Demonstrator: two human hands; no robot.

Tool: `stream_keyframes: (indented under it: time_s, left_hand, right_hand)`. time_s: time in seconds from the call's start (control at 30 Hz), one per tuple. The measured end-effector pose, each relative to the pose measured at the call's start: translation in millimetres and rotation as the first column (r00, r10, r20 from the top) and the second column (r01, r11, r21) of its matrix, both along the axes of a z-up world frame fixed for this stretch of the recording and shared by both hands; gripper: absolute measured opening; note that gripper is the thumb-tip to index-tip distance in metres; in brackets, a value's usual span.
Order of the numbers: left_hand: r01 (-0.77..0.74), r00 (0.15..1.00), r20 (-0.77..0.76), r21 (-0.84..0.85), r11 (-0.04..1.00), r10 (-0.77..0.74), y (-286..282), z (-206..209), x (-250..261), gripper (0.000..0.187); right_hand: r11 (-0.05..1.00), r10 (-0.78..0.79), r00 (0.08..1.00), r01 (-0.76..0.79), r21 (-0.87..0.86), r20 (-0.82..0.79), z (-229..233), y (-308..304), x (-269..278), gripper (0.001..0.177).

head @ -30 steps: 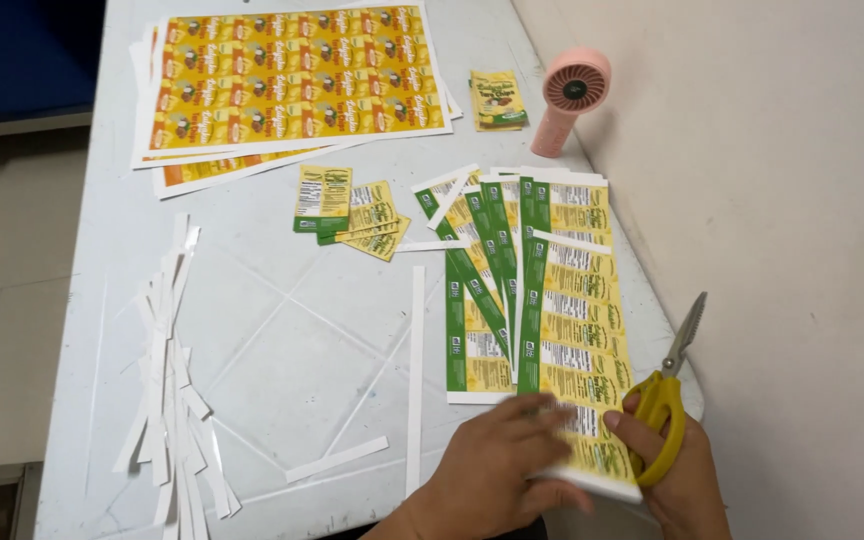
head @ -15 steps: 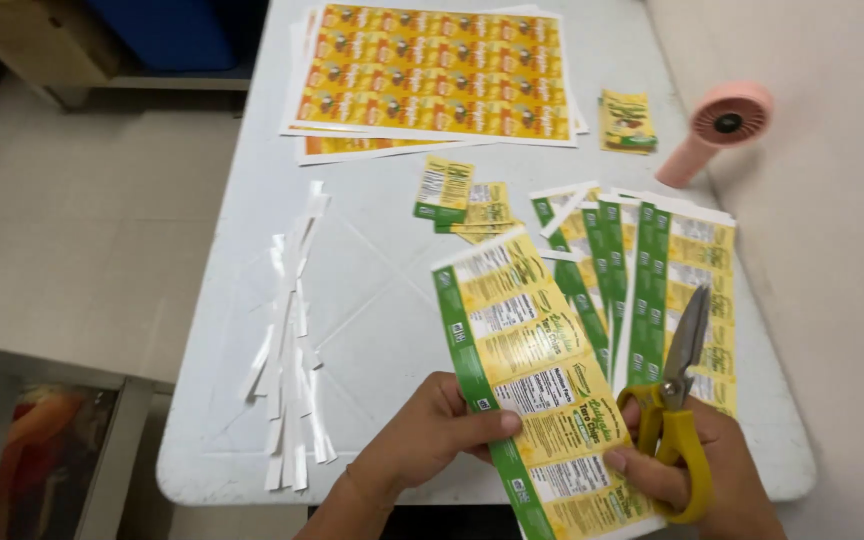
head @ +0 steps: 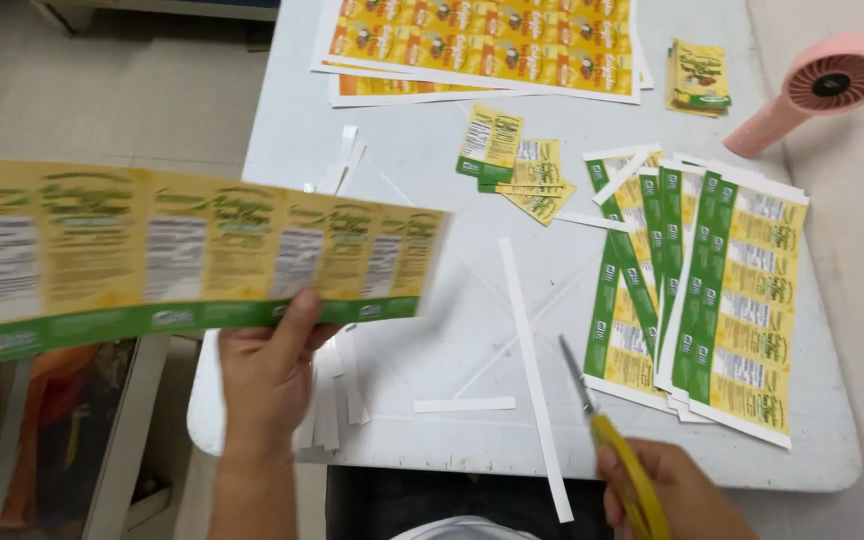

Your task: Using scissors to manually cut individual product labels from a large printed sheet.

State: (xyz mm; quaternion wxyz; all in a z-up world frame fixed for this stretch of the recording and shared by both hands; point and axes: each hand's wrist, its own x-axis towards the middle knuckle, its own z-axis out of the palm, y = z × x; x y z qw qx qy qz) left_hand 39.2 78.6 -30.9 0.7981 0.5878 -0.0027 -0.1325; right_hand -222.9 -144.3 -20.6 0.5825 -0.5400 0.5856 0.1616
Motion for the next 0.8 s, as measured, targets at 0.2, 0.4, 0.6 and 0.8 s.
stream_keyframes:
  time_s: [0.2, 0.4, 0.6, 0.8]
  left_hand:
    - [0.043, 0.994, -0.068, -0.471, 0.881, -0.085, -38.8, -10.2, 4.3, 0.067]
    - [-0.059, 0.985, -0.173, -0.277, 0.959, 0.011, -38.4, -7.3, 11.6, 0.058]
    - [-0.11, 0.985, -0.17, -0.479, 0.871, 0.031, -46.7, 2.7, -5.0, 0.064]
    - [-0.135, 0.982, -0.18, -0.441, 0.887, 0.06, -57.8, 1.8, -27.7, 0.054]
  right_hand:
    - [0.957, 0.118, 0.987, -0.141, 0.254, 0.106, -14.2, 15.2, 28.1, 0.016]
    - [0.98, 0.133, 0.909, -0.179, 0.083, 0.395, -43.5, 12.6, 30.8, 0.011]
    - [0.917, 0.246, 0.704, -0.391, 0.074, 0.666, -45.3, 25.5, 47.2, 0.116]
    - [0.923, 0.31, 0.508, -0.364, -0.125, 0.804, -44.5, 27.2, 69.1, 0.105]
